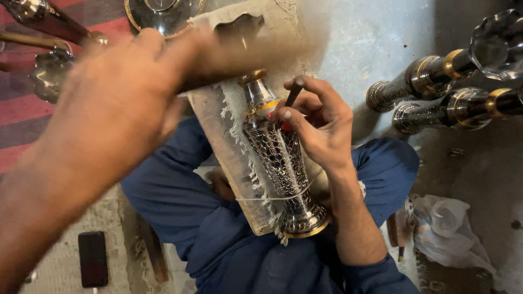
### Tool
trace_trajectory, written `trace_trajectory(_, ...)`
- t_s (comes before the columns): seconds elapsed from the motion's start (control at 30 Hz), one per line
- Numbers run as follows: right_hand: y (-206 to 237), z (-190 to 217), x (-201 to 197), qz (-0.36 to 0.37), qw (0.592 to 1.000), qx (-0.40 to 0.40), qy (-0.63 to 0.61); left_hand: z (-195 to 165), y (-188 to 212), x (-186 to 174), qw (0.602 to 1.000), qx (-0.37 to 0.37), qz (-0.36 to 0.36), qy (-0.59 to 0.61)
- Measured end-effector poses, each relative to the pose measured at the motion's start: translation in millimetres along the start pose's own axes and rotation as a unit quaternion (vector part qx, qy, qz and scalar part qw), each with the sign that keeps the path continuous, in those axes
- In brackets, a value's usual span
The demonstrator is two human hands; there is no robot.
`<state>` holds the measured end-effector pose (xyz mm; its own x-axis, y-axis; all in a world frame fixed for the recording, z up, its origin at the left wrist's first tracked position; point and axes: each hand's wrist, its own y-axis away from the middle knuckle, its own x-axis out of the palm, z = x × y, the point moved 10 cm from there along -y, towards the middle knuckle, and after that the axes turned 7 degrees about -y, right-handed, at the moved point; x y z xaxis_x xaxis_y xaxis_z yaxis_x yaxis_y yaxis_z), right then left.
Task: The person sits cross-legged on the floor with a brass vase held on a padded board on their lap. They hold a chisel against the vase's decorative surface and strike it with a wooden mallet, repositioning the chisel around the pattern to work the metal.
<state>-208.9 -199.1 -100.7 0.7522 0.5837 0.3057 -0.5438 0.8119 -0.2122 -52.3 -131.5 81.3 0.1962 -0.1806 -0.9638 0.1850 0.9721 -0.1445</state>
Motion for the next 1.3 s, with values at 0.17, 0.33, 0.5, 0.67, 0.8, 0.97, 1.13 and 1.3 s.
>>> trace_trajectory(0.17, 0.8, -0.9, 2.0, 0.004, 1.000, 0.004, -0.022, 10.2, 1.2, 12.2, 0.993, -0.027, 0.036, 0.107)
trace_trajectory(0.33, 0.6, -2.4, 2.3, 0.004, 1.000, 0.009, -0.021, 15.1, 4.7, 12.0, 0.978, -0.030, 0.003, 0.205)
trace_trajectory(0.5, 0.0, -2.8, 2.6, 0.006, 1.000, 0.009, -0.028, 18.9, 4.0, 19.2, 0.991, -0.056, 0.051, 0.108)
trace_trajectory(0.67, 0.5, -1.9, 2.5, 0.005, 1.000, 0.014, -0.008, 11.6, 4.0, 12.2, 0.999, -0.005, 0.018, 0.049)
trace_trajectory(0.8, 0.3, -1.8, 2.6, 0.009, 1.000, 0.020, -0.012, 18.3, 14.1, 31.6, 0.997, -0.034, 0.049, 0.054)
trace_trajectory(0.97, -6.2, -0.3, 2.4, 0.049, 0.991, 0.027, -0.120, 17.7, 45.3, 47.7, 0.947, -0.135, -0.033, 0.290)
trace_trajectory(1.13, -9.3, 4.5, 6.2, 0.138, 0.990, 0.022, -0.033, -12.8, 78.5, 132.0, 0.763, -0.252, -0.031, 0.594)
trace_trajectory(1.3, -13.3, 0.3, 3.4, 0.137, 0.989, 0.015, -0.058, 11.5, 93.2, 131.7, 0.836, -0.257, 0.009, 0.484)
